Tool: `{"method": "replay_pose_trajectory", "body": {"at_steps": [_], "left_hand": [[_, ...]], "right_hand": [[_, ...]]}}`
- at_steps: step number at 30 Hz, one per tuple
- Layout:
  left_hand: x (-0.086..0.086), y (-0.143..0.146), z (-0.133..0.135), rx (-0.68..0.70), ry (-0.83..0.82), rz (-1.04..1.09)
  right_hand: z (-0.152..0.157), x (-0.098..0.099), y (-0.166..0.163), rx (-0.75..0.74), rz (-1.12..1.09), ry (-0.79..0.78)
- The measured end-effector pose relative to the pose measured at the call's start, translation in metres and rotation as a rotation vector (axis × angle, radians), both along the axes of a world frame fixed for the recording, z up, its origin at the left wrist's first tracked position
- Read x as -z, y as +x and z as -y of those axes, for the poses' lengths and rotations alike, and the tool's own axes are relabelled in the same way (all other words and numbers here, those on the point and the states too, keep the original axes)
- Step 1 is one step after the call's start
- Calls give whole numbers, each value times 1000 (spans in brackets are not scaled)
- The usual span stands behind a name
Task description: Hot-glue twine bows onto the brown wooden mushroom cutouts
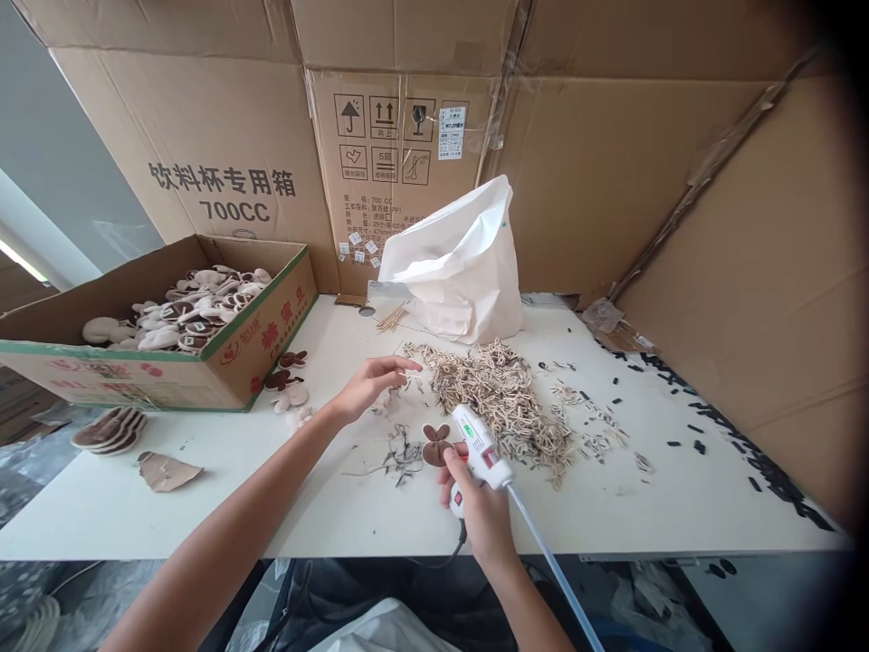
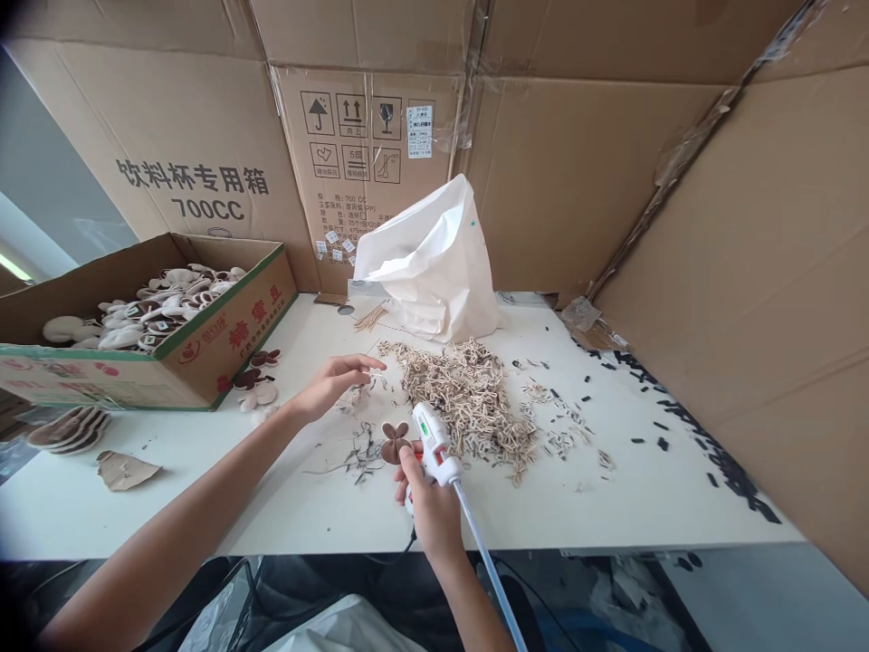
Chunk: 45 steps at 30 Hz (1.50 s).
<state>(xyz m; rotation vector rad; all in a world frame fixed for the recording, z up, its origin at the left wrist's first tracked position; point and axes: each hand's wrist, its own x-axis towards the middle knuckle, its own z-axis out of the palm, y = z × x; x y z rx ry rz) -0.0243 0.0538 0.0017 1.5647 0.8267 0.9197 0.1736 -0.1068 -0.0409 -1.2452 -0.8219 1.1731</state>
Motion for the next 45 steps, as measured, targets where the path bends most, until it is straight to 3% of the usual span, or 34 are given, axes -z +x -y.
{"method": "replay_pose_trajectory", "body": {"at_steps": [8, 21, 29, 37, 45], "left_hand": [[0, 1, 0, -28, -66, 71], [1, 1, -1, -107, -46, 137], [-1, 4, 2, -101, 23, 85], [-4, 17, 19, 59, 353, -169], [0, 34, 37, 250, 425, -211]], "right_hand": [[2, -3, -1, -197, 150, -40], [3, -3, -3, -132, 210, -20], [3, -7, -7, 26, 90, -27], [-4, -3, 4, 72, -32, 44], [-4, -2, 2, 150, -72, 41]]}}
